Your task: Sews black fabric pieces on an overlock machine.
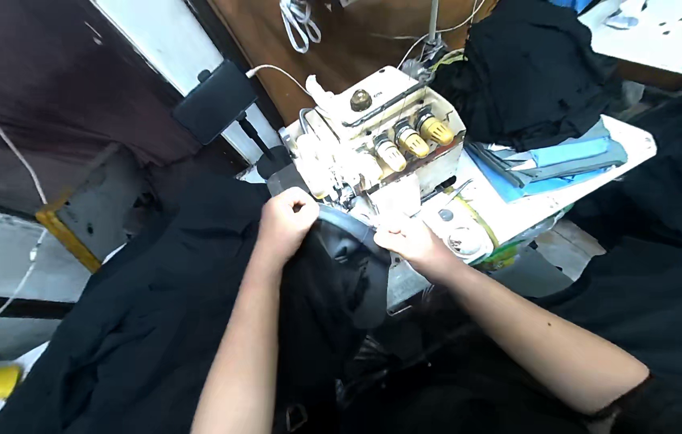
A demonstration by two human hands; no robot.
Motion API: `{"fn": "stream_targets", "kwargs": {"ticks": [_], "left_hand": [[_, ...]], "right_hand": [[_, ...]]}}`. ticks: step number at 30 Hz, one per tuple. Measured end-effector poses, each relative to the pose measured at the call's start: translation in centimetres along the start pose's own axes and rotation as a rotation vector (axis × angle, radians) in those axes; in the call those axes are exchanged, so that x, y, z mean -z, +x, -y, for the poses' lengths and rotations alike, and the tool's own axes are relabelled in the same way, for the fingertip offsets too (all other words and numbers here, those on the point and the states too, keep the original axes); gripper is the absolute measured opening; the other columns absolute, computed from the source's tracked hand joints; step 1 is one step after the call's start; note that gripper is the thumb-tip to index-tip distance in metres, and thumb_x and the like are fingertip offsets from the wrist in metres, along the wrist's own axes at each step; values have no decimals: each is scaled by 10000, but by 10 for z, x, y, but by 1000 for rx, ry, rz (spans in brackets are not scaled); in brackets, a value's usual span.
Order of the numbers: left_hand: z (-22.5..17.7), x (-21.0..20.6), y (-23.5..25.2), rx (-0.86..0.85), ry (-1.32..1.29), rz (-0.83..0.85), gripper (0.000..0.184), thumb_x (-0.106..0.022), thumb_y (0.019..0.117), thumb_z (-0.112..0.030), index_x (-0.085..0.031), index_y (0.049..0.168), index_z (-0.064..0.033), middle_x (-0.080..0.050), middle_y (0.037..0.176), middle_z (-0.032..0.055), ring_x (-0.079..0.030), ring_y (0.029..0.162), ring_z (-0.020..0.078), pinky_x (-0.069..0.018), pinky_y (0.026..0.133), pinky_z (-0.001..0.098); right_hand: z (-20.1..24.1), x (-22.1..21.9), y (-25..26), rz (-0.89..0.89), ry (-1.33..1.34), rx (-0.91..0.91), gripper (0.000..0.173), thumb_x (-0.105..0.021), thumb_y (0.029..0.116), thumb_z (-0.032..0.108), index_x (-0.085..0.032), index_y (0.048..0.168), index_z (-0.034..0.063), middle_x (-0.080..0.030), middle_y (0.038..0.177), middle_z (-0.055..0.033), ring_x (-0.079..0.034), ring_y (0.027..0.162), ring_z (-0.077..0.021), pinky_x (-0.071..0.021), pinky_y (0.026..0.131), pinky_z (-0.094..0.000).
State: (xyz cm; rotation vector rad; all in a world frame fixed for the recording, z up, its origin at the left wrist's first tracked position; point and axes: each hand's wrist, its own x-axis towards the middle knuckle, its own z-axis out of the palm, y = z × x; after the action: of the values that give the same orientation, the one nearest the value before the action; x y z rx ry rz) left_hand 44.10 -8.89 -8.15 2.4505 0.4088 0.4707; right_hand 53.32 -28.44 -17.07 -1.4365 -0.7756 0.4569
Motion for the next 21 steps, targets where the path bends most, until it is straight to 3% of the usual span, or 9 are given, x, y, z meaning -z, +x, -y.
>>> {"fn": "stream_targets", "kwargs": {"ticks": [1, 3, 7, 12, 14, 21], "left_hand": [[9, -9, 4, 22, -56, -4, 134, -596, 938, -74, -631, 817, -28, -611, 776, 32, -561, 686, 72, -488, 649, 285], [20, -17, 7, 47, -70, 11, 166, -641, 923, -64, -608, 762, -38, -581, 724, 35, -513, 630, 89, -436, 590, 287], [26, -6, 1, 26, -70, 124, 102, -671, 871, -21, -661, 771, -34, -676, 991, 44, -621, 863, 61, -522, 754, 251], [31, -3, -4, 27, -123, 142, 166, -623, 868, -16, -603, 714, -74, -670, 1041, 21, -610, 931, 36, -499, 778, 216], [30, -4, -3, 27, -113, 141, 165, -626, 878, -34, -594, 723, -81, -659, 1053, 21, -614, 929, 29, -512, 776, 201], [29, -12, -1, -29, 90, 79, 123, -648, 891, -112, -631, 778, -65, -632, 961, 35, -571, 781, 51, -481, 692, 229]], "right_hand": [[-3, 1, 3, 15, 43, -56, 257, -608, 958, 54, -562, 707, 90, -545, 743, 27, -523, 705, -25, -450, 660, -212], [-9, 2, 2, 79, 73, -89, 274, -571, 958, 85, -558, 687, 127, -486, 645, 90, -468, 616, 20, -402, 603, -174], [-13, -5, -17, 183, 122, -48, 224, -546, 961, 120, -578, 741, 105, -493, 750, 105, -443, 681, 79, -369, 632, -114], [-19, -15, -21, 144, 99, 51, 228, -554, 953, 130, -611, 746, 53, -539, 823, 62, -459, 729, 93, -374, 650, -83], [-21, -15, -21, 120, 64, 86, 240, -555, 955, 135, -628, 754, 27, -543, 839, 33, -476, 767, 76, -385, 683, -87], [-20, -17, -21, 57, 64, 14, 261, -558, 950, 126, -551, 689, 123, -470, 697, 113, -415, 633, 97, -338, 585, -83]]}}
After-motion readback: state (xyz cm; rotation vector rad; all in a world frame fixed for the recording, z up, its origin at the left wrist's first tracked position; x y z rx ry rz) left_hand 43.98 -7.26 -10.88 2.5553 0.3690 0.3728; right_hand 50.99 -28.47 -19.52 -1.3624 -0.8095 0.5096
